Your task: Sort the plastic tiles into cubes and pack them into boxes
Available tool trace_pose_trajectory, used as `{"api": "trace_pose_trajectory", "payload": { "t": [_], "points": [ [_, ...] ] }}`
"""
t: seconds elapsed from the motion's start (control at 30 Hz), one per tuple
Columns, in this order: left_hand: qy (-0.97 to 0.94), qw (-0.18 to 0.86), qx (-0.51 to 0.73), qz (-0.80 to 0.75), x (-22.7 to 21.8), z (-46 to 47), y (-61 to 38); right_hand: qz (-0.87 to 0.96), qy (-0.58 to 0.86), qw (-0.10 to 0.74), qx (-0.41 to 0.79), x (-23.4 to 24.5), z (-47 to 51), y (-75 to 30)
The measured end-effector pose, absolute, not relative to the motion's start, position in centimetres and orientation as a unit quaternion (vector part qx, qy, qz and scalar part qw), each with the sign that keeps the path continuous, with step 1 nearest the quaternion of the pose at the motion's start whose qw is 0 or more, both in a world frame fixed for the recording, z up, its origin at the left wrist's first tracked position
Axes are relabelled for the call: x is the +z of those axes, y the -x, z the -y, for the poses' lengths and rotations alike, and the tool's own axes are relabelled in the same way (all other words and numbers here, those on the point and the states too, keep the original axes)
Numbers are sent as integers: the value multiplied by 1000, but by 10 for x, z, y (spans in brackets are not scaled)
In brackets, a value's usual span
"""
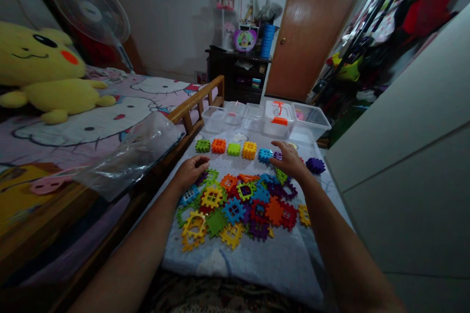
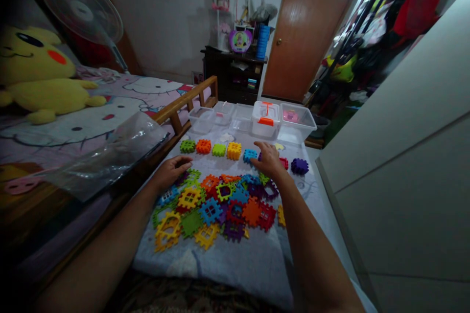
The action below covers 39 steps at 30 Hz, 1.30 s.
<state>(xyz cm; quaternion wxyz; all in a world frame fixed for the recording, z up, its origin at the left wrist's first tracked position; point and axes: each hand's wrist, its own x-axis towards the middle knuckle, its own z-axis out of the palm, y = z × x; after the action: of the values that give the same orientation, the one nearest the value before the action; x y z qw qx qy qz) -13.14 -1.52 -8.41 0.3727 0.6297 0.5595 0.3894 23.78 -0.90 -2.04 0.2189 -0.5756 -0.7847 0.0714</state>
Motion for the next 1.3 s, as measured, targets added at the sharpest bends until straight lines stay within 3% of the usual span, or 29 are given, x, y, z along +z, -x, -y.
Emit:
{"api": "trace_pose_trajectory", "payload": {
  "t": [0.13, 0.67, 1.07, 1.3],
  "points": [
    [-603, 420, 400, -547, -75, 18, 133, 798, 536, 247, 126, -13, 57, -242],
    [-458, 582, 492, -457, -63, 27, 131, 780, 596, 128, 140, -49, 78, -232],
    [-432, 597, 492, -464, -68, 24, 131, 771, 563, 255, 155, -55, 80, -244],
    [-424, 584, 493, -486, -71, 21, 132, 767, 588, 194, 166, -56, 90, -258]
  ]
}}
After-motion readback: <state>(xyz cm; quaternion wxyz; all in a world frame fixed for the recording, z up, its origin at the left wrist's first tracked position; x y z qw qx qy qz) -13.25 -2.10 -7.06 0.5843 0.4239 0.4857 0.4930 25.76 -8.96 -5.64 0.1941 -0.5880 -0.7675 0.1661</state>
